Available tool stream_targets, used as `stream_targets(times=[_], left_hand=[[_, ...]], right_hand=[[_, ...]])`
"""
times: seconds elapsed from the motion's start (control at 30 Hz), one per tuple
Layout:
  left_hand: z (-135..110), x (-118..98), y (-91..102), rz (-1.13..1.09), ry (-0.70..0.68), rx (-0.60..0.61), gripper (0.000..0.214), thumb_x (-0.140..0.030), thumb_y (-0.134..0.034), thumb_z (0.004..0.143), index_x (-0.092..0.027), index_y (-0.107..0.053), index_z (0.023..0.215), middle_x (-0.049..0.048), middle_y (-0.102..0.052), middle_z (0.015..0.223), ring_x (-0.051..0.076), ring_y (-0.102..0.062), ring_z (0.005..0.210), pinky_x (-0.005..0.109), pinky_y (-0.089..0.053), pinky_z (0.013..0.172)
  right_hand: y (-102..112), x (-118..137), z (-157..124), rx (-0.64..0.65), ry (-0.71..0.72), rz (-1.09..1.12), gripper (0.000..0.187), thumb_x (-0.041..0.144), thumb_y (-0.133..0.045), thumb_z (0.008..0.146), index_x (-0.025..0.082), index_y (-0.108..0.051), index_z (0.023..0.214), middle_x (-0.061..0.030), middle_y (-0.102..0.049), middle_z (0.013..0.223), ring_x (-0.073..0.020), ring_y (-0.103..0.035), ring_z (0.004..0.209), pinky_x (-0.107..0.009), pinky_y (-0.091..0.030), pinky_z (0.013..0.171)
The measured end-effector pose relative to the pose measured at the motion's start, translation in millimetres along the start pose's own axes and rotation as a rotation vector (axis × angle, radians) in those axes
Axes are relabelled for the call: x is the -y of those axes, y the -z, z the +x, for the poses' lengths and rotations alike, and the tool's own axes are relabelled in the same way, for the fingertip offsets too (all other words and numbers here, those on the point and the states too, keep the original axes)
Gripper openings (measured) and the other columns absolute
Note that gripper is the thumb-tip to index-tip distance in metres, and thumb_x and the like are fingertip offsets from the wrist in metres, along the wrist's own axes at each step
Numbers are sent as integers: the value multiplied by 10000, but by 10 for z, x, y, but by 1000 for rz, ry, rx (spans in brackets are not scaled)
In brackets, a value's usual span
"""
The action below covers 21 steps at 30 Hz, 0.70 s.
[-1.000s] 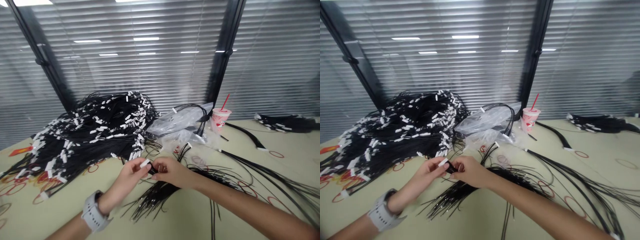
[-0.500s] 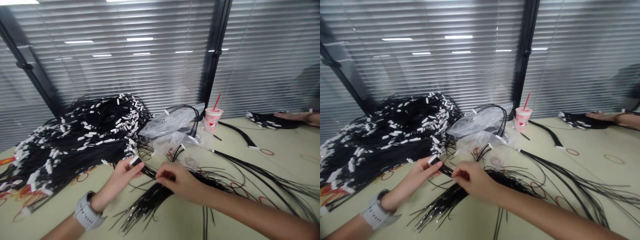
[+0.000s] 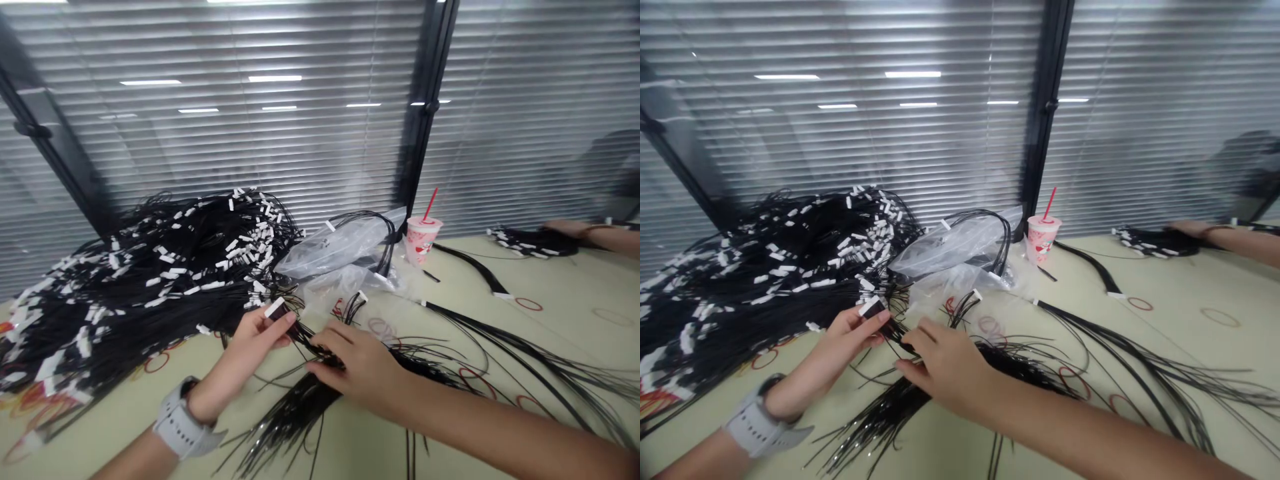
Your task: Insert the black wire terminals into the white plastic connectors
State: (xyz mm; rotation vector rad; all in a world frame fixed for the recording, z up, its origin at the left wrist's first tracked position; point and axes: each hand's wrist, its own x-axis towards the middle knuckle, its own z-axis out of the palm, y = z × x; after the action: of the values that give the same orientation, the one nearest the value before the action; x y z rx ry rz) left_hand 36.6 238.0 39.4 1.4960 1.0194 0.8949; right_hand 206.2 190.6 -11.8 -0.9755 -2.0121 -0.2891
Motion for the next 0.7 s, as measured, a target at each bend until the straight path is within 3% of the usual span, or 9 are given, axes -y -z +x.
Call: stream_targets(times=[0.13,0.23,0.33,0.5,0.57,0.7], left_hand=[[4,-25,-17,34,14,20,339,-423,-630,678,-117,-512,765,-8,-516,730,54,-487,657,164,-458,657],[30,-37,31,222,-73,33,349,-443,-586,711,-107,-493,716,-11,-494,627,62,-494,584,170,-441,584],[70,-39,93,369,-164,96,322,-432,-544,752,-112,-514,728,0,-517,592,81,-521,569,173,-419,546],[137,-34,115,397,-172,205,314,-425,-515,777,-116,-514,717,14,-545,599,91,-542,587,176,-427,560],[149,-39,101,393,-173,223,322,-437,-507,779,-118,-523,734,14,-555,596,87,-533,577,176,-420,553],[178,-35,83,419,-185,204,335,-447,-514,769,-117,-528,712,3,-545,581,75,-510,556,168,-392,522]], right_hand=[[-108,-32,82,10,-18,-154,141,275,-462,806,150,-519,834,-13,-512,763,-79,-466,648,-194,-312,536],[-133,-27,95,8,49,-189,140,205,-407,827,145,-517,764,-18,-496,722,-80,-448,619,-198,-288,521],[-59,-39,90,-10,101,-148,176,191,-395,840,138,-524,731,-20,-475,685,-61,-414,576,-184,-275,503],[71,-13,40,-52,95,-39,119,148,-407,830,142,-523,806,-21,-489,715,-52,-440,620,-159,-336,537],[58,-1,-2,-1,51,-32,123,145,-389,833,147,-511,820,-17,-503,729,-54,-460,621,-160,-340,532],[0,-33,-71,263,-196,64,152,175,-352,839,167,-498,881,-2,-544,774,-46,-485,595,-159,-325,526]])
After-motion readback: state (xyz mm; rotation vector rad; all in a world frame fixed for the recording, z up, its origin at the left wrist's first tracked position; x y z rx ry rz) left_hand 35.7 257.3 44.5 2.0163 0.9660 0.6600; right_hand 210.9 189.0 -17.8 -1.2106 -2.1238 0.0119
